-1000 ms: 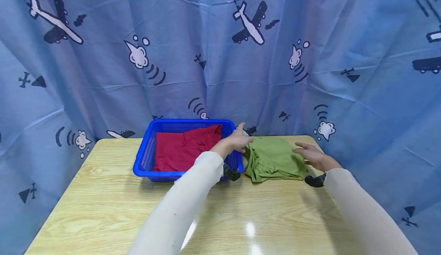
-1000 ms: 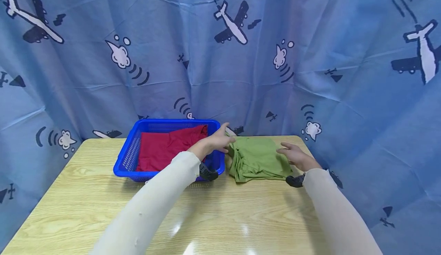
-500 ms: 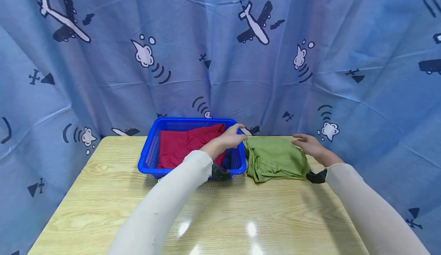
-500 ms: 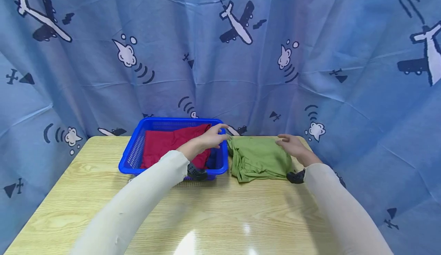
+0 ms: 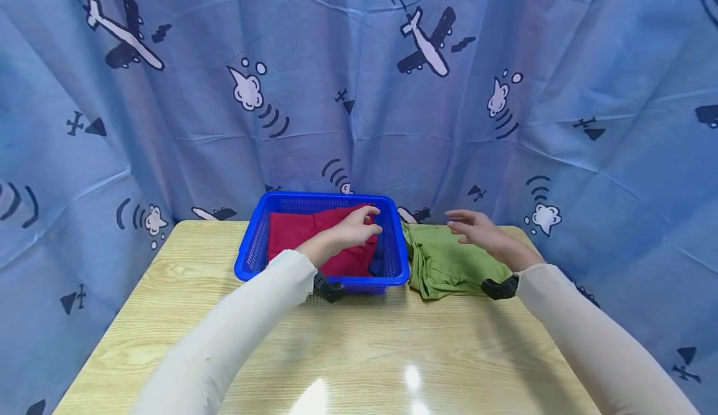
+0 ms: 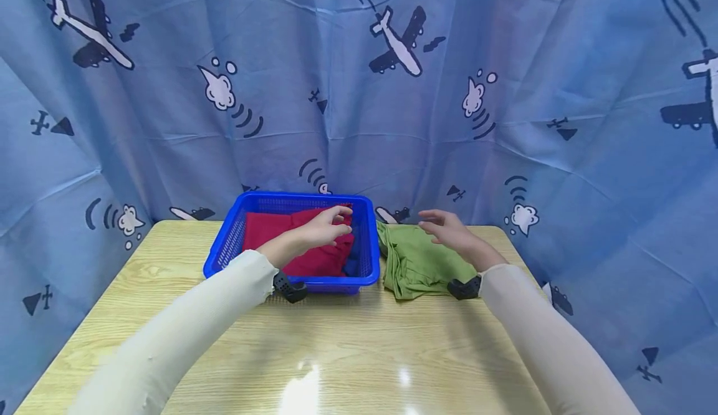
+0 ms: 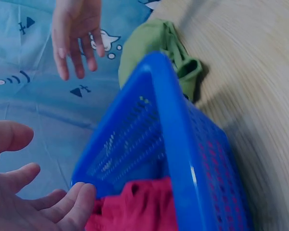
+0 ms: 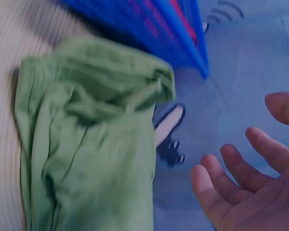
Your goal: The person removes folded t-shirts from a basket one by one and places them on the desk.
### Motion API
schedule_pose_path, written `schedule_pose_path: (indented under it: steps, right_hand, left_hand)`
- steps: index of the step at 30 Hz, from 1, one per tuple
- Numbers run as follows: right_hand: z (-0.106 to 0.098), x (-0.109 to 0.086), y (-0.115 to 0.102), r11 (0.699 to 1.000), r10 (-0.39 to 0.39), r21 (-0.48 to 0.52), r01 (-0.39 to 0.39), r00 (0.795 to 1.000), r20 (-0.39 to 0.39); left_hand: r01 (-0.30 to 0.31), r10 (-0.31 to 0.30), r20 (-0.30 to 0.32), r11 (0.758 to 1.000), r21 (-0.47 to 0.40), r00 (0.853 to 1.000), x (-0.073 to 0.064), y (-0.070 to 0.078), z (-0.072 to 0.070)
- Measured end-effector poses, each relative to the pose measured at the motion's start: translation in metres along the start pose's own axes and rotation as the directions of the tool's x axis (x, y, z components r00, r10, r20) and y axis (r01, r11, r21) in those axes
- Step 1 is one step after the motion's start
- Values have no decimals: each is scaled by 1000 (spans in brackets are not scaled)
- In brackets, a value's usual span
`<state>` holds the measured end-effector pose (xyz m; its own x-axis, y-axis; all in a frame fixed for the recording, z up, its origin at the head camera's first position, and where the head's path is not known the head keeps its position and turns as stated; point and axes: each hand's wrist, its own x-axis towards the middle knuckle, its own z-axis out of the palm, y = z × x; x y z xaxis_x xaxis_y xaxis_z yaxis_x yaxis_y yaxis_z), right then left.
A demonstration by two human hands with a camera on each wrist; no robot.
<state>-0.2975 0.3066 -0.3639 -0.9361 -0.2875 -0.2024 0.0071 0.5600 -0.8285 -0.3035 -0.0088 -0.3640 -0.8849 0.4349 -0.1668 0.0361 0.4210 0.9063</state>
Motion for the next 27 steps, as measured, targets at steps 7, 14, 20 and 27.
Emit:
schedule_pose_path:
  steps: [7, 14, 20, 27]
  right_hand:
    - [20, 4, -26, 998, -50, 43, 48, 998, 32]
    - [42, 15, -46, 989, -117, 100, 108, 989, 90]
    - [65, 27, -62, 983, -122, 155, 101, 984, 130]
    - [100, 48, -75, 980, -85, 195, 50, 981, 176]
  left_hand:
    - [30, -30, -17, 999, 11, 999, -15, -15, -23]
    - [76, -75, -49, 997, 19, 996, -28, -29, -48]
    - [110, -105, -95, 992, 53, 990, -36, -48, -65]
    - [163, -154, -141, 985, 59, 978, -43, -70, -85]
